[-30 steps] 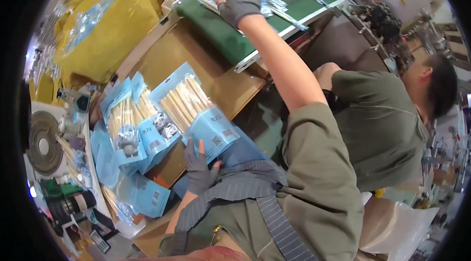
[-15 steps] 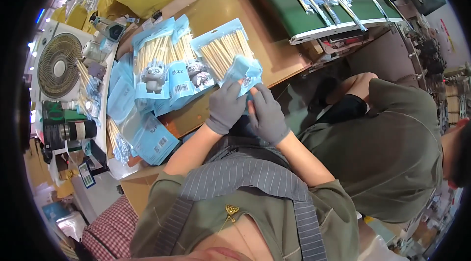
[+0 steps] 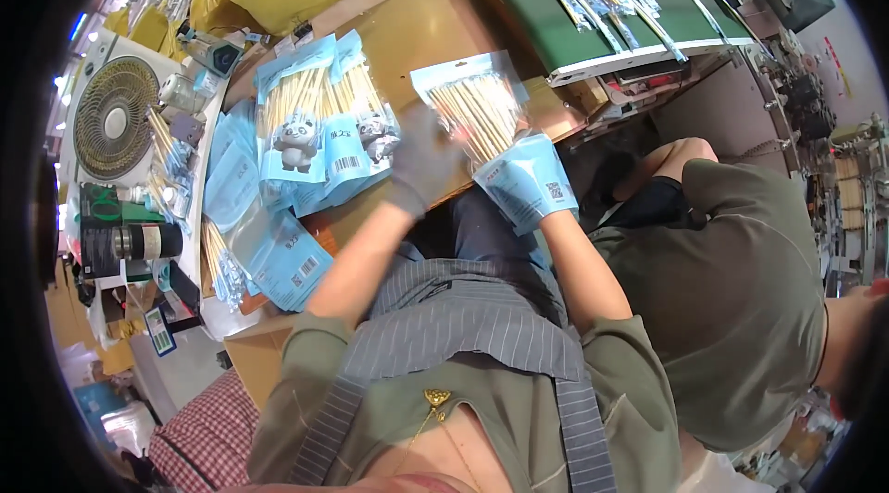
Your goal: Bundling and packaging wooden chopsticks into plastic bags.
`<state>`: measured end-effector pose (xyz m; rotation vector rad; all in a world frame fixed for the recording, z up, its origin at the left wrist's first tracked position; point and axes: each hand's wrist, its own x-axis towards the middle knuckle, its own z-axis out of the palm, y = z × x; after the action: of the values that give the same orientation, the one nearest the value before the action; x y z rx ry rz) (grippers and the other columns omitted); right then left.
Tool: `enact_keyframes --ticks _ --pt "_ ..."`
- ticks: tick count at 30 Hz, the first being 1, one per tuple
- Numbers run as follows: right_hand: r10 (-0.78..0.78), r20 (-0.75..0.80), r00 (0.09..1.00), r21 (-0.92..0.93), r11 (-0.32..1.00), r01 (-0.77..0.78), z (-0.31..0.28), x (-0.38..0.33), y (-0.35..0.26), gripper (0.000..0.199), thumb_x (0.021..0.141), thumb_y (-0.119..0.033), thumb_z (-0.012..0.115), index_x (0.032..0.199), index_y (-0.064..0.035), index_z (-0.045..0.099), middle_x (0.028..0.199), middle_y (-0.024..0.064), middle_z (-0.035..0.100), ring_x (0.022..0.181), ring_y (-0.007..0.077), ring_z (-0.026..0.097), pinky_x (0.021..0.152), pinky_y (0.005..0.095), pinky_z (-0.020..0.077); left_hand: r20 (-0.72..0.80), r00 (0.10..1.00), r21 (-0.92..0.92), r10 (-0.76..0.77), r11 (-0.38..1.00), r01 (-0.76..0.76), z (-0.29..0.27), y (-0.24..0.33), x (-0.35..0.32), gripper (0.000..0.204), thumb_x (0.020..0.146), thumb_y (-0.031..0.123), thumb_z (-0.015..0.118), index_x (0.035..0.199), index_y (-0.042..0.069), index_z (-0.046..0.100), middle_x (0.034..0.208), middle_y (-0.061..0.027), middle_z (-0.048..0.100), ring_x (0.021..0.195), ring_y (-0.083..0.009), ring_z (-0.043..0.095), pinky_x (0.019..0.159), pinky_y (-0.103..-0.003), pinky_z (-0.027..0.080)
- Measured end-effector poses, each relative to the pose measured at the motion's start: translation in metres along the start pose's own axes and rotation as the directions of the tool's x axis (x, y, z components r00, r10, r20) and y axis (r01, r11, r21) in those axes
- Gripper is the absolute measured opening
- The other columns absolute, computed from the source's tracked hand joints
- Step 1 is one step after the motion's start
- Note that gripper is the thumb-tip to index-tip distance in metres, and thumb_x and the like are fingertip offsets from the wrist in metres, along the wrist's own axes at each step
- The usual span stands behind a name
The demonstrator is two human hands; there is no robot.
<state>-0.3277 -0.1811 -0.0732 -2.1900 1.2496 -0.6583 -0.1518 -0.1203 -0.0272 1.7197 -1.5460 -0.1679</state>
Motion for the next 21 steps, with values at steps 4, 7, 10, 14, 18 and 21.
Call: enact_keyframes --ticks 4,7,10,14,18,21 --pt "-0.239 -0.025 0.971 -0.172 0.958 0.231 -0.011 0.004 -0.018 0.057 0.072 -0.027 0.07 0.108 0.013 0.05 0.074 0.0242 0.058 0.066 0.0378 0.058 0.06 0.0395 0.047 0.124 0.878 0.022 -0.462 0.886 0.463 0.007 -0.096 0.086 0.057 0.08 0.048 0.062 0.098 -0.006 0.06 0.098 -0.0261 0.063 0.092 -0.0409 0.06 0.081 -0.045 0.047" --pt "-0.223 0.048 0.974 -0.127 0.965 0.228 -0.005 0.011 -0.014 0.06 0.074 -0.021 0.066 0.115 0.0187 0.046 0.076 0.026 0.059 0.071 0.0403 0.059 0.063 0.0418 0.0472 0.293 0.885 -0.023 -0.363 0.922 0.386 0.011 -0.141 0.109 0.043 0.08 0.041 0.059 0.087 -0.001 0.068 0.091 -0.0245 0.066 0.089 -0.0388 0.063 0.079 -0.043 0.047" --pt "-0.313 -0.004 0.95 -0.066 0.948 0.312 -0.01 0.025 -0.021 0.048 0.081 -0.018 0.059 0.117 0.0126 0.049 0.081 0.0222 0.061 0.077 0.0365 0.059 0.067 0.0427 0.045 0.11 0.968 0.041 -0.226 0.974 0.223 -0.012 -0.113 0.134 0.031 0.08 0.03 0.054 0.075 0.003 0.07 0.083 -0.02 0.065 0.077 -0.0363 0.064 0.068 -0.043 0.05" --pt "-0.501 0.212 0.839 -0.128 0.837 0.532 0.04 0.082 0.017 0.053 0.08 -0.035 0.058 0.123 -0.0053 0.054 0.115 0.0144 0.058 0.101 0.0321 0.055 0.089 0.0412 0.0431 -0.196 0.979 0.157 -0.055 0.984 0.087 -0.072 -0.12 0.175 0.026 0.08 0.027 0.059 0.075 0.004 0.07 0.078 -0.0193 0.065 0.072 -0.0345 0.064 0.066 -0.042 0.049" --pt "-0.128 0.327 0.936 -0.186 0.963 0.196 0.029 0.091 -0.035 0.079 0.068 -0.045 0.064 0.133 -0.0047 0.042 0.116 0.0198 0.052 0.112 0.0342 0.049 0.096 0.0396 0.0395 -0.309 0.896 0.579 0.32 0.81 -0.089 -0.163 -0.208 0.194 0.016 0.081 0.021 0.057 0.074 0.014 0.069 0.074 -0.0073 0.067 0.07 -0.0261 0.064 0.067 -0.038 0.05" --pt "-0.115 0.242 0.963 -0.112 0.983 0.145 0.021 0.085 -0.046 0.079 0.063 -0.032 0.067 0.132 -0.0022 0.04 0.112 0.0192 0.051 0.107 0.0347 0.049 0.09 0.0423 0.0404 -0.188 0.857 0.932 0.479 0.362 0.002 -0.242 -0.2 0.198 0.022 0.085 0.025 0.057 0.076 0.008 0.068 0.069 -0.0134 0.064 0.068 -0.0284 0.063 0.068 -0.036 0.05"
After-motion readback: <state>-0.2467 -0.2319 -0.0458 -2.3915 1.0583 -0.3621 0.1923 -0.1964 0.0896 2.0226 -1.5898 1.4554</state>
